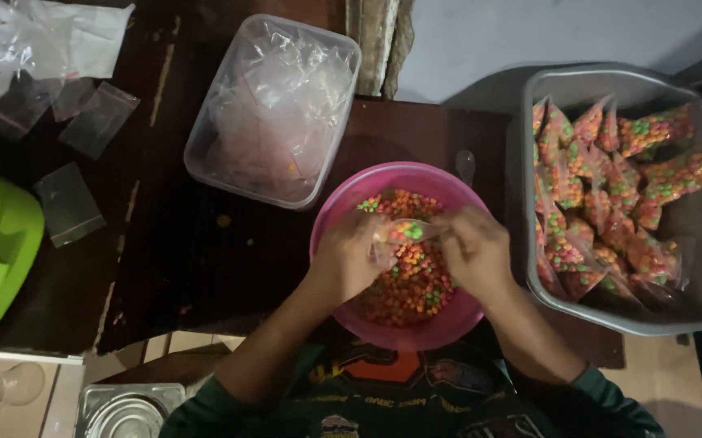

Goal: Packaging colorful snack pellets into small plastic bags manually

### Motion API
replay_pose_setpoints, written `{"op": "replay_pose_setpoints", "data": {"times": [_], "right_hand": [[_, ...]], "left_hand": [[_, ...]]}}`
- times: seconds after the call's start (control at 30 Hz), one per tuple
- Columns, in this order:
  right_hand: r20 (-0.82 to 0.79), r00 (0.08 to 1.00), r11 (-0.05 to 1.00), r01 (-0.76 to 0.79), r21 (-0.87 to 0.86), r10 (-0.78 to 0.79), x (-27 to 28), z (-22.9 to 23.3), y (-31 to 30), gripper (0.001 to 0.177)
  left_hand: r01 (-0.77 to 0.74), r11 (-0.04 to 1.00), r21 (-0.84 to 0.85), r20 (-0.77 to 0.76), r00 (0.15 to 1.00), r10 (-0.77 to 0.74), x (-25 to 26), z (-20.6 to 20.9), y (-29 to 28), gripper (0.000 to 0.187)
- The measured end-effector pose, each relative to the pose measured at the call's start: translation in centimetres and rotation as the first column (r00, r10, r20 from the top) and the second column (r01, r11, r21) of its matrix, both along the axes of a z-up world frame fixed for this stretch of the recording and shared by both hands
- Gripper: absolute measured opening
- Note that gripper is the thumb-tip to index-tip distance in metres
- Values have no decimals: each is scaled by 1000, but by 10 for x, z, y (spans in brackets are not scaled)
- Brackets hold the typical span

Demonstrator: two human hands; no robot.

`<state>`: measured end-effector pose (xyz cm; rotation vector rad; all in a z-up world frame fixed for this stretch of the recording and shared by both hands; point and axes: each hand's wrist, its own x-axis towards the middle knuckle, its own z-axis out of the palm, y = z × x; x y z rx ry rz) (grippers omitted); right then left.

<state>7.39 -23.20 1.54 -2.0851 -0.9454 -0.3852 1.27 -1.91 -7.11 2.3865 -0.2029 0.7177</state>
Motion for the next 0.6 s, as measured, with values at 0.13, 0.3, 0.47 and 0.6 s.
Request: {"op": "replay_pose_setpoints", "data": {"times": [0.13, 0.3, 0.47, 0.6], "right_hand": [[313, 936, 972, -98, -212, 162, -11, -3, 14, 17], [188, 976, 992, -92, -82, 106, -2, -19, -7, 14], [329, 925, 933, 273, -235, -188, 21, -68, -20, 6], [-24, 995, 772, -89, -630, 95, -8, -35, 9, 40]], "left_hand": [[95, 995, -23, 28, 995, -95, -5, 20, 1, 52], [31, 1000, -5, 68, 997, -31, -3, 27, -3, 39], [-85, 925, -371, -239, 971, -6, -6, 28, 8, 62], [-92, 962, -258, -262, 965, 22, -8, 35, 6, 66]]}}
